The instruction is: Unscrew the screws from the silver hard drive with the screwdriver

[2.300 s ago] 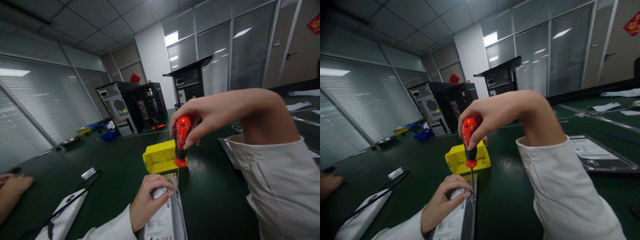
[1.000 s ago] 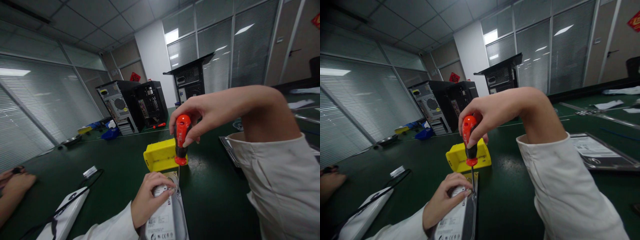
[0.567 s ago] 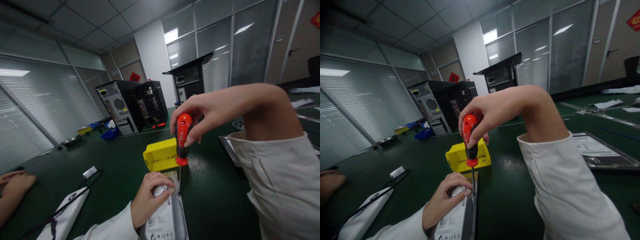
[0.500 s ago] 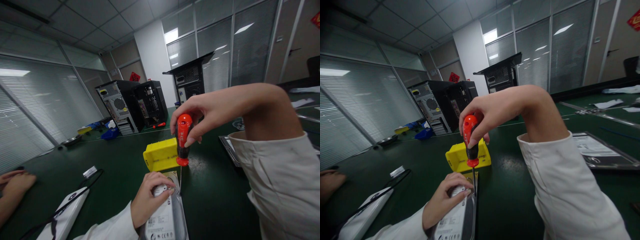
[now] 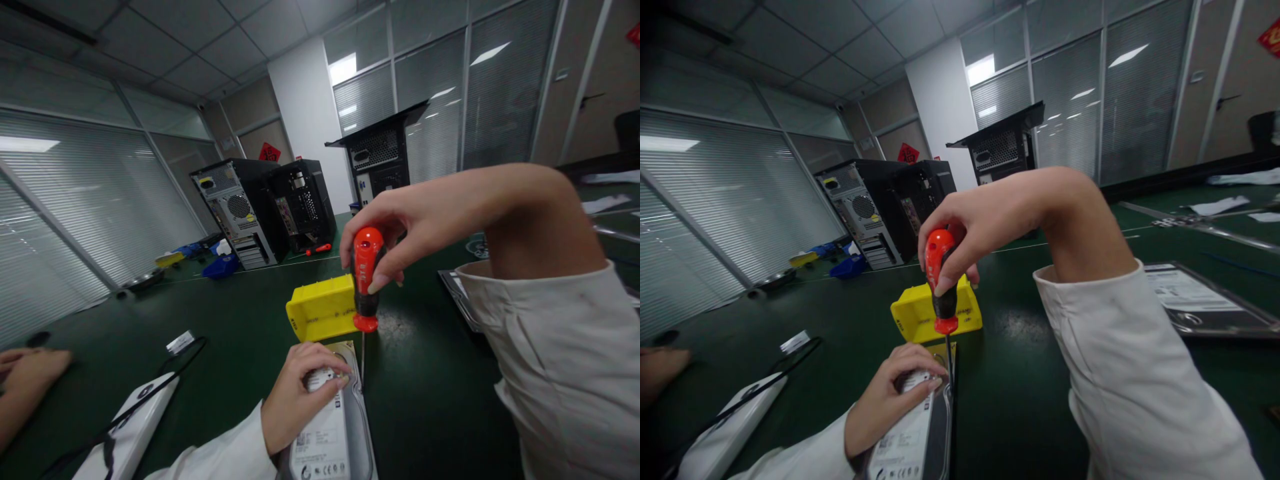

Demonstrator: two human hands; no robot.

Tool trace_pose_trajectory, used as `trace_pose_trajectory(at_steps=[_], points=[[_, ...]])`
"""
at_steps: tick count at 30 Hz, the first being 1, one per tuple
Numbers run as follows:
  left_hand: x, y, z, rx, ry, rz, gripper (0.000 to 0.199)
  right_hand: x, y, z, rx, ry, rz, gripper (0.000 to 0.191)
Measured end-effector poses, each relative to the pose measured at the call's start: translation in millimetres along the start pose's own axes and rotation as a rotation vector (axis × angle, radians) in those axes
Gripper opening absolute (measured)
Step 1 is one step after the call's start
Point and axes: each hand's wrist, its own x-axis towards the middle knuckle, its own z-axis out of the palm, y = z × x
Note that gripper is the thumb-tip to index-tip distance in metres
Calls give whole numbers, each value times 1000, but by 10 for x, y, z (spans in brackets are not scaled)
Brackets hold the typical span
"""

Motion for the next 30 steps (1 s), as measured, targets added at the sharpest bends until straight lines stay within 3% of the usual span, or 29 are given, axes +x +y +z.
trace_pose_trajectory(at_steps=[30], points=[[7, 22, 18, 21, -23, 12, 9, 30, 25, -7, 13, -1, 60, 52]])
